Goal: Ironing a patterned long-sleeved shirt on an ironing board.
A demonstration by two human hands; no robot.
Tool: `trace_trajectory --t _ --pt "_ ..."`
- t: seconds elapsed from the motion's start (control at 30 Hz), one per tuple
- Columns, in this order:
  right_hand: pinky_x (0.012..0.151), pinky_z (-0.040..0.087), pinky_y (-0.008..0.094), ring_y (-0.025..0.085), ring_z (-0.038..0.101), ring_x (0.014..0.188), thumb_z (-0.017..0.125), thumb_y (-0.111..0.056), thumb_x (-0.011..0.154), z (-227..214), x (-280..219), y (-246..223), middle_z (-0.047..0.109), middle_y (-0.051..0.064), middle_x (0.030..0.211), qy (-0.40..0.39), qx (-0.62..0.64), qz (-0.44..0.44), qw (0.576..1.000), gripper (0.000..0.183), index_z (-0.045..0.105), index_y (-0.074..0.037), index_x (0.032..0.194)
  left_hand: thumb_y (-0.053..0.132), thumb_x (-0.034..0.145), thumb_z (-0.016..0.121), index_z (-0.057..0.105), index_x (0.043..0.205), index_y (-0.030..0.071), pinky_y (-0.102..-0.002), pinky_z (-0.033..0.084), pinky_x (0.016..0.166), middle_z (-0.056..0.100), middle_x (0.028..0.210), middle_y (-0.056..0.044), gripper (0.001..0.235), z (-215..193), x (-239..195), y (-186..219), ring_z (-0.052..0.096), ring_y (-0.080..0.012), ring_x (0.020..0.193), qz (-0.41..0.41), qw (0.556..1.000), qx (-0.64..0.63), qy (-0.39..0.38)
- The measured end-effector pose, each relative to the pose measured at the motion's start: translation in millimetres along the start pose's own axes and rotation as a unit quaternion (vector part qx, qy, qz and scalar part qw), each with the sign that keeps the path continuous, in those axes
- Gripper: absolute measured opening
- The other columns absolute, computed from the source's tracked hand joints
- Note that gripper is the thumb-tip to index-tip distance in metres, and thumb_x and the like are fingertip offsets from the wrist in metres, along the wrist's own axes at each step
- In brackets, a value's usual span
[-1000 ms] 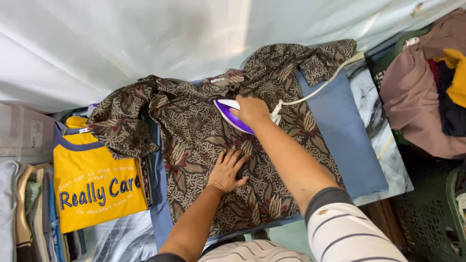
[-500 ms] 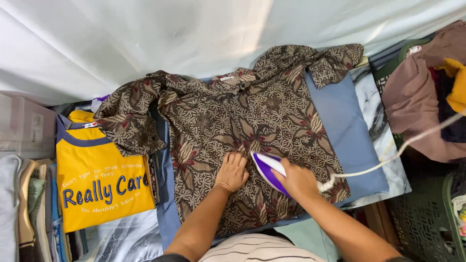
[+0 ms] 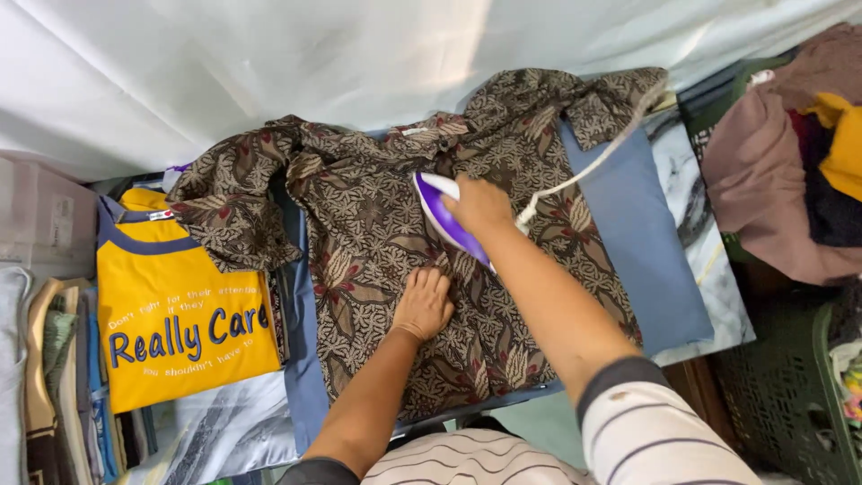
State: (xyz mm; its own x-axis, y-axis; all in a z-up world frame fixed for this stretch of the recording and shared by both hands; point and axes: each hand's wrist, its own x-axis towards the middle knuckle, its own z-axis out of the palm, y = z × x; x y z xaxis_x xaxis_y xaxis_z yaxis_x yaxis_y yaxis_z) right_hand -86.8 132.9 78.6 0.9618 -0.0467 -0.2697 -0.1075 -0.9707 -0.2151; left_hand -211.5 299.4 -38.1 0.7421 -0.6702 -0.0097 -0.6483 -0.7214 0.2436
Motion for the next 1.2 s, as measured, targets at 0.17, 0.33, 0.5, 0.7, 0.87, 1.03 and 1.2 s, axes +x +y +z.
trace_trajectory --t 0.17,0.33,0.5,0.7,0.87,1.03,1.2 --pt "0.071 0.061 0.048 0.035 0.075 0.078 0.061 -0.047 0.094 16.8 -128.0 42.5 0.074 0.02 0.093 -0.031 0.022 -0.022 0.999 0.055 0.059 -0.006 0.131 0.033 0.099 0.045 0.05 0.119 0.01 -0.048 0.03 0.121 0.048 0.126 -0.015 0.03 12.8 1.2 -4.5 0.043 -0.0283 0.13 -0.049 0.996 -0.018 -0.074" --pt "0.065 0.06 0.05 0.037 0.074 0.069 0.062 -0.052 0.092 32.8 -223.6 77.5 0.075 0.018 0.08 -0.072 -0.023 0.029 0.997 0.05 0.062 -0.012 0.122 0.041 0.104 0.035 0.045 0.143 0.009 -0.05 0.018 0.125 0.038 0.157 -0.017 0.052 12.2 5.3 -1.1 0.025 -0.0298 0.154 -0.038 0.994 0.012 0.1" --pt "0.059 0.061 0.047 0.032 0.074 0.063 0.058 -0.053 0.096 26.3 -196.7 75.5 0.073 0.014 0.074 -0.021 -0.043 0.087 0.995 0.046 0.063 -0.01 0.113 0.053 0.097 0.036 0.03 0.159 0.015 -0.054 0.003 0.124 0.015 0.169 -0.008 0.073 -19.6 9.3 8.1 0.008 -0.0264 0.157 -0.064 0.996 0.044 -0.043" --pt "0.056 0.059 0.043 0.027 0.074 0.067 0.052 -0.049 0.104 -1.2 -57.8 91.5 0.074 0.015 0.087 0.015 -0.031 0.094 0.995 0.048 0.061 -0.005 0.119 0.052 0.095 0.039 0.035 0.157 0.014 -0.054 0.005 0.125 0.021 0.168 -0.008 0.072 -15.3 9.2 6.7 0.012 -0.0272 0.156 -0.066 0.997 0.023 -0.013" --pt "0.076 0.057 0.049 0.034 0.073 0.087 0.063 -0.05 0.097 -32.1 36.9 113.3 0.075 0.015 0.095 0.075 -0.018 0.089 0.993 0.046 0.065 -0.008 0.115 0.051 0.095 0.041 0.036 0.157 0.015 -0.054 0.006 0.124 0.022 0.168 -0.008 0.072 -12.2 8.0 5.9 0.013 -0.0276 0.156 -0.066 0.998 0.016 -0.009" --pt "0.083 0.055 0.05 0.035 0.071 0.096 0.067 -0.052 0.095 -32.2 42.4 122.9 0.074 0.016 0.102 0.071 -0.026 0.086 0.993 0.046 0.066 -0.011 0.117 0.051 0.095 0.043 0.035 0.157 0.015 -0.054 0.007 0.125 0.023 0.168 -0.006 0.072 -12.1 6.9 7.5 0.014 -0.0272 0.156 -0.069 0.998 0.006 -0.007" --pt "0.075 0.063 0.043 0.028 0.075 0.082 0.065 -0.046 0.095 -16.5 -77.5 109.4 0.074 0.016 0.103 -0.097 0.009 0.045 0.994 0.06 0.054 -0.011 0.142 0.05 0.094 0.046 0.035 0.156 0.015 -0.054 0.008 0.124 0.023 0.167 -0.006 0.073 -11.7 9.6 5.6 0.014 -0.0275 0.154 -0.063 0.998 0.002 -0.002"
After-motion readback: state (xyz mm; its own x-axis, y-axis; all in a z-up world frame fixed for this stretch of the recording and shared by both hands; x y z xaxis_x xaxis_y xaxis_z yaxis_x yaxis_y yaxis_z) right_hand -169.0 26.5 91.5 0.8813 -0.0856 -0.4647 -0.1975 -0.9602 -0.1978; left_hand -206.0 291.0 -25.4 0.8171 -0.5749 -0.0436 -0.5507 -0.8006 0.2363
